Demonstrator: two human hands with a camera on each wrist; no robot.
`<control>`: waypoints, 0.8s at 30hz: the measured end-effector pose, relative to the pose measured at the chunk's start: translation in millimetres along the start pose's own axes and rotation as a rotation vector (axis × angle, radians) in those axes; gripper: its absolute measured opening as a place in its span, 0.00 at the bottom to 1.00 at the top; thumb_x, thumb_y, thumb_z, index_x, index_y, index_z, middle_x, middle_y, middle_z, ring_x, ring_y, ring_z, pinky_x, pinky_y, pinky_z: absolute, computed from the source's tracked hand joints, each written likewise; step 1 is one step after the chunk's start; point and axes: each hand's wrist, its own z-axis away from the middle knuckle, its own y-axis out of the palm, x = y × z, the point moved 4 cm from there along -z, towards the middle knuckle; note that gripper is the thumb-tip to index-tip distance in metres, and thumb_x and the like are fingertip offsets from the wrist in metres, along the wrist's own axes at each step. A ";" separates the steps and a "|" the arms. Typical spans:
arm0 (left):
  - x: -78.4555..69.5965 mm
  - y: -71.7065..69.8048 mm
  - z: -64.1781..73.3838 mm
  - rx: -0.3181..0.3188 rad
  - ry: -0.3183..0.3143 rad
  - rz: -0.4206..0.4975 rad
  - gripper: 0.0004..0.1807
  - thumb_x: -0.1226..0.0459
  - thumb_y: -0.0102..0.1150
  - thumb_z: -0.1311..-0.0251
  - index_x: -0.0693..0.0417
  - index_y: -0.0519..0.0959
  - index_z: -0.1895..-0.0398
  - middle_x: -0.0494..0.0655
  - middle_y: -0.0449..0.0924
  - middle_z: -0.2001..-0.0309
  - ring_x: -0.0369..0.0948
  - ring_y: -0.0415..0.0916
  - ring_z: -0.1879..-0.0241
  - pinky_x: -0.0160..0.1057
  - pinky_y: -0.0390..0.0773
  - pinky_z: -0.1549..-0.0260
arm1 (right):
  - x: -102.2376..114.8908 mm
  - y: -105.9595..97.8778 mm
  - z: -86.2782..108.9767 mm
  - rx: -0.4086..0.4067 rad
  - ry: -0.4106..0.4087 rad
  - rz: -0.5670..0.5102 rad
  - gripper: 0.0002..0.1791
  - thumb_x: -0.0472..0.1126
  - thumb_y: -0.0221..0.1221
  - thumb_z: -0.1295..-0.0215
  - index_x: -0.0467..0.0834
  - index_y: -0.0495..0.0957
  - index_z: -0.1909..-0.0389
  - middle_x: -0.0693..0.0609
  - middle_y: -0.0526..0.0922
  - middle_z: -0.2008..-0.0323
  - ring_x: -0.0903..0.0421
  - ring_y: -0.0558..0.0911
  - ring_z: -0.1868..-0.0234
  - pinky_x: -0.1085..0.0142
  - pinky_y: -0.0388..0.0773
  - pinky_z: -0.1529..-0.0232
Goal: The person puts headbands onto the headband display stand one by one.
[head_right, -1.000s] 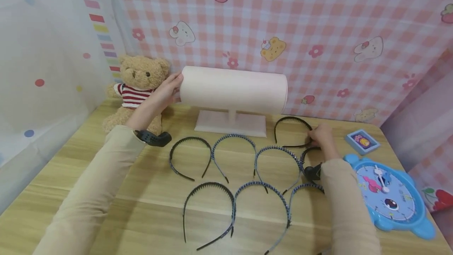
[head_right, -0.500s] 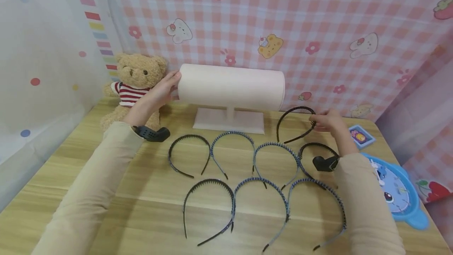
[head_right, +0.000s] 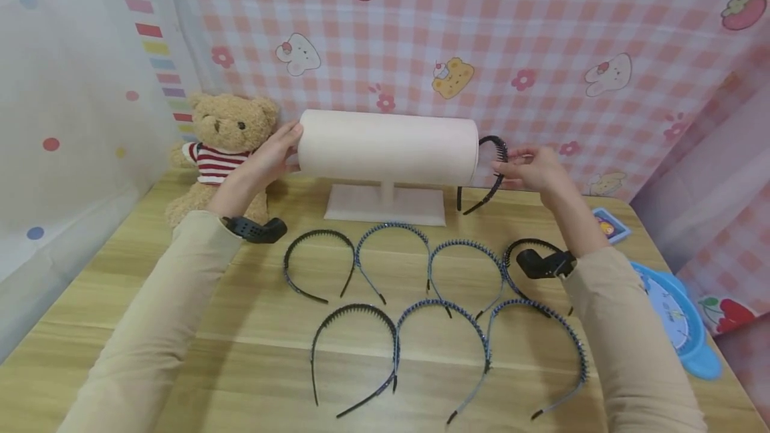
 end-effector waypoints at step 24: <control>-0.7 1.4 1.1 -0.004 0.014 -0.005 0.32 0.51 0.28 0.30 0.50 0.36 0.28 0.52 0.38 0.27 0.51 0.43 0.29 0.56 0.53 0.33 | 38.4 28.2 3.1 -0.203 -0.321 0.268 0.38 0.51 0.66 0.49 0.39 0.62 0.41 0.40 0.74 0.54 0.48 0.76 0.55 0.59 0.79 0.57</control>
